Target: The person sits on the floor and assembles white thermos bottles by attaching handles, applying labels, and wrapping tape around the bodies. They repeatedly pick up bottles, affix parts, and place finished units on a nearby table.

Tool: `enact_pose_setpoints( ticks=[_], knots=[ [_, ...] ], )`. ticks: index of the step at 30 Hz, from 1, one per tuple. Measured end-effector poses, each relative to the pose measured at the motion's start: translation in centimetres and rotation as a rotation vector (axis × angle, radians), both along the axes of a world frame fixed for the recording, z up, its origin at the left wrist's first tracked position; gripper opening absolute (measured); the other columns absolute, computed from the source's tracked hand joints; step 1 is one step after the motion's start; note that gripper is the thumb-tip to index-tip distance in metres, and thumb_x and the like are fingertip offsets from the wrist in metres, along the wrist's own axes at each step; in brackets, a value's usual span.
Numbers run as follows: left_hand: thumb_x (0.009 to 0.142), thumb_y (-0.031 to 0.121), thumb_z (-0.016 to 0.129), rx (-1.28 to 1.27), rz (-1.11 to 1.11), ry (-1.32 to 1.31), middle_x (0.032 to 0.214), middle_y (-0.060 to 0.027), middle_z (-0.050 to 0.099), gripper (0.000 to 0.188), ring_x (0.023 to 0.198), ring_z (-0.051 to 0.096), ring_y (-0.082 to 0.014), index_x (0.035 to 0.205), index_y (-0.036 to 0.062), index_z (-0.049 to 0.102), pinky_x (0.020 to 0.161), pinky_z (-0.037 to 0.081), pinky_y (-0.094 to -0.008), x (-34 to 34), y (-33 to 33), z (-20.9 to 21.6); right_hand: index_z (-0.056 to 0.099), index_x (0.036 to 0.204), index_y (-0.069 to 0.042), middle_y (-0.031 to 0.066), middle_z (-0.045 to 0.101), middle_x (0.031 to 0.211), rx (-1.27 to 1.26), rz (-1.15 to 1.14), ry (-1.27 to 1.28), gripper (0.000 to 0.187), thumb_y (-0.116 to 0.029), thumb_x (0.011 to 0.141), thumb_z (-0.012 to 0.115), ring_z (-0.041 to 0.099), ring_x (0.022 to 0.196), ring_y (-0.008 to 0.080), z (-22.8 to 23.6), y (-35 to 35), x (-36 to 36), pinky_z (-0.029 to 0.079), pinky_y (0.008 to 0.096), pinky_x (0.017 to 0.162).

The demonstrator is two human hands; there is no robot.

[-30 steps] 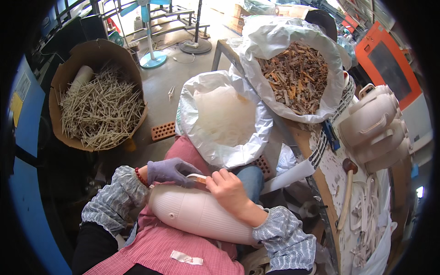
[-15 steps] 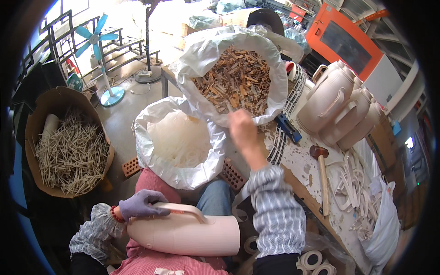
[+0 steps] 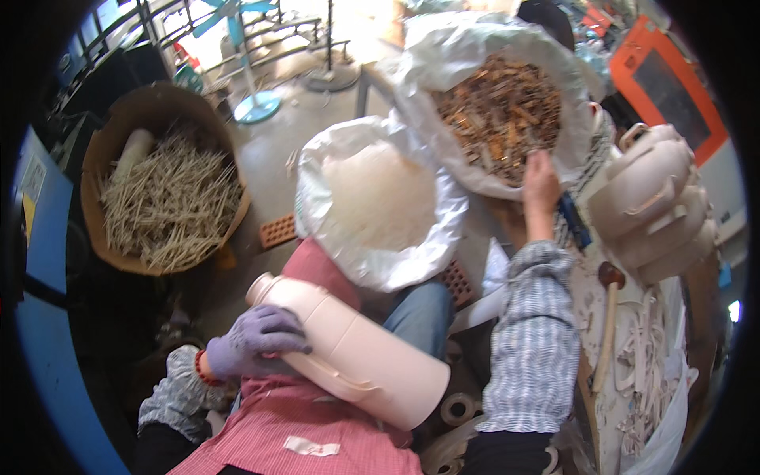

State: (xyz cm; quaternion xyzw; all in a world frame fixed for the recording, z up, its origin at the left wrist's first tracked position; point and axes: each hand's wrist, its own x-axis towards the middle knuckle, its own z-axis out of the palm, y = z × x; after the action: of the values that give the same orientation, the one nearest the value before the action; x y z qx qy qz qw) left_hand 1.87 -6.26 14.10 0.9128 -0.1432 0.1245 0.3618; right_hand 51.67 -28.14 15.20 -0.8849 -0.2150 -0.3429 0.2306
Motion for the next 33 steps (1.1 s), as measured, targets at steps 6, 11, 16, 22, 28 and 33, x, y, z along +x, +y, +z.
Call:
enact_pose_setpoints(
  ticks=[6,11,16,22,28,33],
  knots=[
    [0.064,0.022,0.080,-0.043,0.068,-0.094,0.105,-0.0046,0.064,0.047,0.102,0.061,-0.0277,0.110,0.0143,0.068,0.090,0.050,-0.0410,-1.2,-0.7,-1.6,0.066,0.103,-0.001,0.0019,0.067,0.084,0.080,0.906,0.853,0.017,-0.014,0.093,0.060,0.057,0.059,0.0058,2.9,2.6,-17.8,0.046,0.0204,0.051],
    [0.066,0.027,0.082,-0.148,0.137,-0.134,0.111,-0.0104,0.063,0.054,0.103,0.061,-0.0297,0.114,0.0098,0.063,0.089,0.049,-0.0423,-1.7,-1.2,-2.2,0.069,0.102,0.001,0.0051,0.069,0.084,-0.222,1.273,1.540,0.020,-0.009,0.084,0.072,0.065,0.066,0.0078,1.5,3.3,-30.4,0.053,0.0220,0.055],
    [0.060,0.026,0.089,-0.097,0.138,-0.181,0.112,-0.0110,0.062,0.063,0.103,0.061,-0.0307,0.114,0.0099,0.059,0.084,0.049,-0.0401,-2.2,-1.2,-2.6,0.070,0.094,-0.001,0.0119,0.069,0.081,-0.443,1.369,1.302,0.026,-0.024,0.082,0.074,0.066,0.071,0.0207,1.0,4.3,-33.1,0.051,0.0307,0.065],
    [0.059,0.026,0.089,-0.107,0.135,-0.180,0.112,-0.0113,0.062,0.064,0.102,0.062,-0.0310,0.113,0.0102,0.059,0.083,0.049,-0.0401,-2.4,-1.2,-2.6,0.070,0.091,-0.002,0.0130,0.067,0.077,-0.467,1.399,1.293,0.026,-0.026,0.083,0.073,0.065,0.070,0.0237,0.9,4.1,-34.3,0.050,0.0323,0.064],
    [0.068,0.030,0.079,0.102,0.015,-0.156,0.110,-0.0081,0.062,0.050,0.098,0.061,-0.0273,0.112,0.0103,0.063,0.085,0.049,-0.0399,-2.1,-0.7,-1.8,0.068,0.091,-0.002,0.0125,0.065,0.076,-0.475,1.412,1.204,0.029,-0.029,0.081,0.073,0.064,0.071,0.0253,0.7,3.4,-34.3,0.050,0.0343,0.065],
    [0.065,0.034,0.079,0.100,0.050,-0.215,0.090,-0.0037,0.065,0.045,0.081,0.062,-0.0242,0.102,0.0112,0.067,0.076,0.047,-0.0395,0.9,-0.7,-0.5,0.061,0.104,-0.001,0.0110,0.063,0.081,-0.530,1.250,0.455,0.042,-0.032,0.078,0.072,0.063,0.077,0.0263,2.4,1.8,-35.1,0.050,0.0372,0.071]
  ],
)
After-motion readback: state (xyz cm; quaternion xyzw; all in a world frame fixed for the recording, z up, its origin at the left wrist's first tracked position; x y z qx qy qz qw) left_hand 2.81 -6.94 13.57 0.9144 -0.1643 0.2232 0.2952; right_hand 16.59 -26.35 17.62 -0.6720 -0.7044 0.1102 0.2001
